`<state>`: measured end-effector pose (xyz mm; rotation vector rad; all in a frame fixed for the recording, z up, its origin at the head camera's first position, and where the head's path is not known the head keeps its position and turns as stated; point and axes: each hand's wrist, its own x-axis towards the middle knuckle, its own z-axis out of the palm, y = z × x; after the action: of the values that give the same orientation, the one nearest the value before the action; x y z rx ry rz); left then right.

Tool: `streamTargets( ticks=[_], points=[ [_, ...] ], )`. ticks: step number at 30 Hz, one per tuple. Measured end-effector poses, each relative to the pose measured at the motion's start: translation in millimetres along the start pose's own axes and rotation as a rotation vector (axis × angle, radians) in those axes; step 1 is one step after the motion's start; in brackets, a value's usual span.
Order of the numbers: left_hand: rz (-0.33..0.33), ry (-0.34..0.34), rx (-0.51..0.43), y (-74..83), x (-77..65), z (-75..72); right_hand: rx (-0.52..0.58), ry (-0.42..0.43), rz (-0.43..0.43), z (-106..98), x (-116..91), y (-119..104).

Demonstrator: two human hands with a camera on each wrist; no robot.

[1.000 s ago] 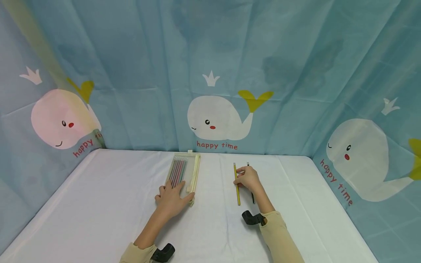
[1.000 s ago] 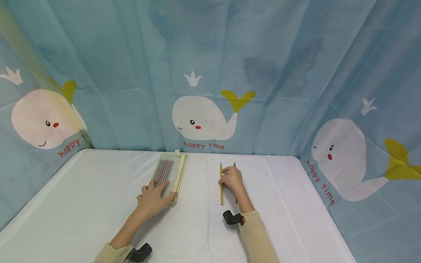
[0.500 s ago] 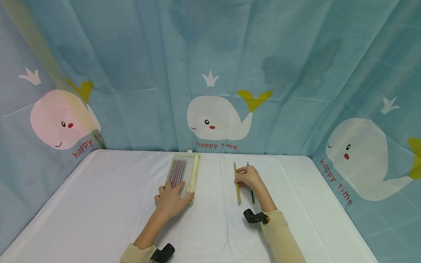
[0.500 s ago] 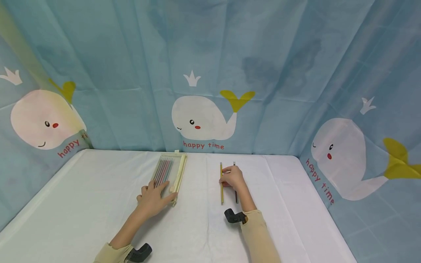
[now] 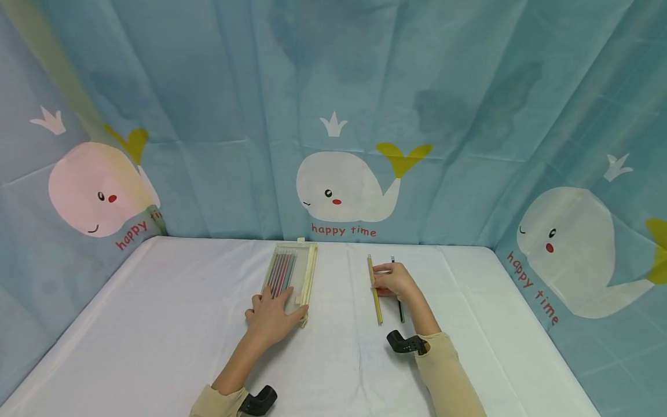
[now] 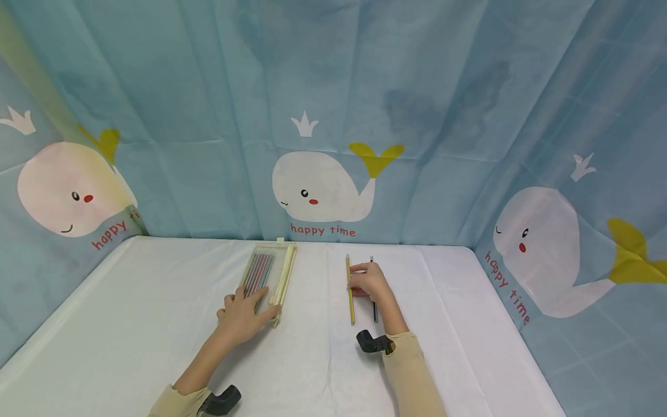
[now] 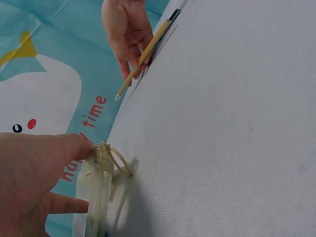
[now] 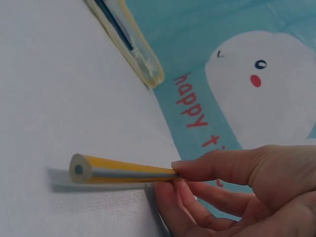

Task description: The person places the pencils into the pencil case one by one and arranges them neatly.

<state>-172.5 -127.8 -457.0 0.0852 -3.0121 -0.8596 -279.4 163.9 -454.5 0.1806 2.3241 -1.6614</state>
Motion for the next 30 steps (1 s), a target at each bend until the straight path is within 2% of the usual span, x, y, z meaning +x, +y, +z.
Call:
streamTargets(
  ticks=[18,30],
  points=[
    [0.007,0.002,-0.008,-0.6,-0.4,0.0,0.083,-0.079,0.071,1.1,3.4,-2.2],
    [0.01,0.003,-0.002,-1.2,1.4,1.0,0.151,-0.156,0.015,3.7,3.0,-2.8]
  ],
)
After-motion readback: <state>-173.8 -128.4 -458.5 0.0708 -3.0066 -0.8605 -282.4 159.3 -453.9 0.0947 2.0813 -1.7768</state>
